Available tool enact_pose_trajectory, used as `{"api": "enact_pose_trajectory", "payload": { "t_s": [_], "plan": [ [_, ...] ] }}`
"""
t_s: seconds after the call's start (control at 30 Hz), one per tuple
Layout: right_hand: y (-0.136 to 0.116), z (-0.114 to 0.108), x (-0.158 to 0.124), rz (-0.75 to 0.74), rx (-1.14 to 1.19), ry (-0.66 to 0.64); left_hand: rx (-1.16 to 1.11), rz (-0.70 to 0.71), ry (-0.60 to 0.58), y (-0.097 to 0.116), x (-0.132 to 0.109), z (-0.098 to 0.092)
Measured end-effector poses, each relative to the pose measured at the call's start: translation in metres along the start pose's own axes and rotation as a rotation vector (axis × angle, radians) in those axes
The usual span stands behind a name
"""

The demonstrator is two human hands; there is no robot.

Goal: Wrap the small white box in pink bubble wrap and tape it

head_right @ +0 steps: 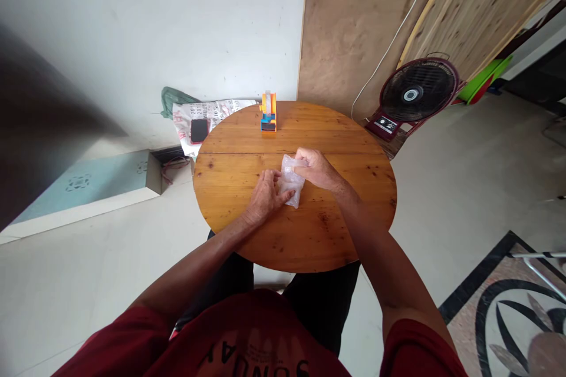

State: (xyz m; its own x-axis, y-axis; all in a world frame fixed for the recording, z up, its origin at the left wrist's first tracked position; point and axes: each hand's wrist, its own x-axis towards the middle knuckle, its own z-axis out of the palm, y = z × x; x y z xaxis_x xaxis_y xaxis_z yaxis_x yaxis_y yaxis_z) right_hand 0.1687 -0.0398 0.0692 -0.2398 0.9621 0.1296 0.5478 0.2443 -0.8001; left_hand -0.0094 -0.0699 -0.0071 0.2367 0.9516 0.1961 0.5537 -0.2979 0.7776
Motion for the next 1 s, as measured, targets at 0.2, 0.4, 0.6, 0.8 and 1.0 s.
{"api": "enact_pose_trajectory", "payload": {
  "t_s": [0.2,0.4,0.6,0.8,1.0],
  "plan": [
    [-0.013,0.007,-0.022,-0.057,-0.133,0.051,-0.074,-0.027,-0.053,0.003,0.003,-0.001],
    [-0.024,0.042,-0.064,-0.062,-0.195,0.143,-0.089,0.042,-0.067,-0.003,0.002,0.002],
    [-0.009,0.076,-0.088,-0.071,-0.140,0.338,-0.057,0.116,-0.052,-0.006,0.002,0.005],
    [-0.011,0.061,-0.079,0.044,0.095,0.313,-0.032,0.176,-0.104,-0.007,0.004,0.001],
    [-0.015,0.048,-0.074,-0.023,-0.013,0.240,-0.139,0.191,-0.032,-0.014,0.005,0.007]
  ]
}}
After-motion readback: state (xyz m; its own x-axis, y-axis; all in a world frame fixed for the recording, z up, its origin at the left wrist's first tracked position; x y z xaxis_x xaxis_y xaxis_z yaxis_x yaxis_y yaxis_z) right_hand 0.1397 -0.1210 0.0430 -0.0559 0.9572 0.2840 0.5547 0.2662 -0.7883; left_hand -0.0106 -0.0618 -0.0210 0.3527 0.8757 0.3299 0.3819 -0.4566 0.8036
